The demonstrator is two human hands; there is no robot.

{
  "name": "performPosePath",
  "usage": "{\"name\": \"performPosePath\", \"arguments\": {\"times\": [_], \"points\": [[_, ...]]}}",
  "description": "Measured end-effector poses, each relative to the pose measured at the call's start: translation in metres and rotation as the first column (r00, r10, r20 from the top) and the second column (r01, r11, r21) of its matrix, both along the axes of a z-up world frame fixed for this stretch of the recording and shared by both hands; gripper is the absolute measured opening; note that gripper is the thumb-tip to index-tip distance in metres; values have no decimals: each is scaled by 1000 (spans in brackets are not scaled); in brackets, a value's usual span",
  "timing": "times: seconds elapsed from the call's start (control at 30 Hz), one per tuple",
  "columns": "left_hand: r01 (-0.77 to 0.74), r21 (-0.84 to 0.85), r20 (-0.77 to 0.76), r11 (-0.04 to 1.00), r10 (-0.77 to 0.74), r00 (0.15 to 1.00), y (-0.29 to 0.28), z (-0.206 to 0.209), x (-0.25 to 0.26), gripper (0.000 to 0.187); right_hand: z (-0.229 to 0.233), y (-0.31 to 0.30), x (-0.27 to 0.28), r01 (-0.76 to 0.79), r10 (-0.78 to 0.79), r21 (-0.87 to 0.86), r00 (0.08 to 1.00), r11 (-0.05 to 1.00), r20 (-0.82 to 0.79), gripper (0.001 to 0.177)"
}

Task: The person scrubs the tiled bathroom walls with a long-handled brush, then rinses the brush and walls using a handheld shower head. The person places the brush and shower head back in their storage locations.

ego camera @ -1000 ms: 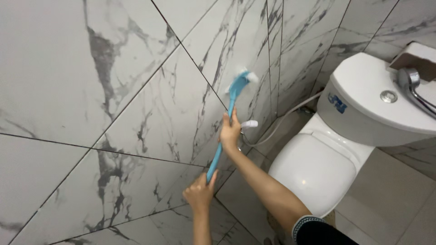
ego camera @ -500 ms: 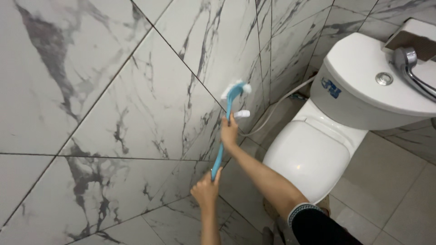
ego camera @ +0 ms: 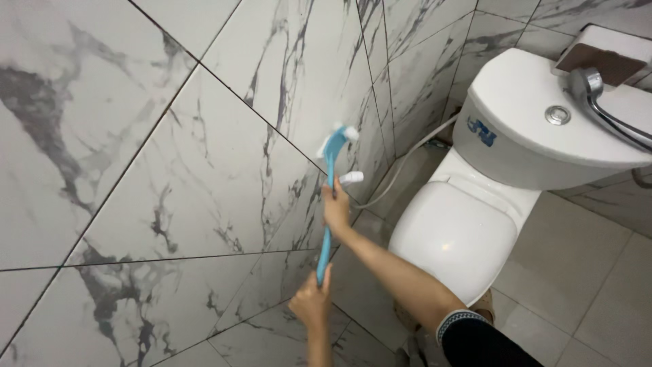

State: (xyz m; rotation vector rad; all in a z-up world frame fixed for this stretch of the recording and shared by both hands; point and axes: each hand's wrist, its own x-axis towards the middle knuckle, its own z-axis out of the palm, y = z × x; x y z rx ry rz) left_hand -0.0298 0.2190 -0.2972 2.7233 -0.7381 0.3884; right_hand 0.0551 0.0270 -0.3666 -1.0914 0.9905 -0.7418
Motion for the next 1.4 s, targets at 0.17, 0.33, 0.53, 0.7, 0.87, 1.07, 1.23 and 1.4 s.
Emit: {"name": "performPosePath", "arguments": {"times": [0.17,0.33,0.53,0.7,0.87,1.07,1.23,1.4], "points": [[65,-45,221,997,-54,974,-17,51,15,51,111,-26,-3,-41,34,118,998,992,61,61],[105,-130,258,986,-68,964,-28,72,23,51,218,-39,-5,-119,116,12,979,993,166,61],[106,-63,246,992,-87,965,-47,41,30,52,169,-57,4,-39,62,-147,986,988,154,58],[89,29,224,996,-93,970,-68,11,34,51,50,-76,18,85,-93,-152,995,985,-45,55],[104,102,219,989,-124,968,-88,31,50,50,70,-97,16,96,-66,200,986,975,-151,58],[191,-12,175,981,-186,967,-90,96,54,51,199,-111,8,2,-13,76,989,997,148,60],[235,-131,259,963,-195,946,-104,109,53,45,252,-118,5,-84,82,-3,969,996,233,61],[172,18,109,985,-173,979,-118,65,51,48,141,-137,13,-5,4,-52,1000,999,-15,58]]}}
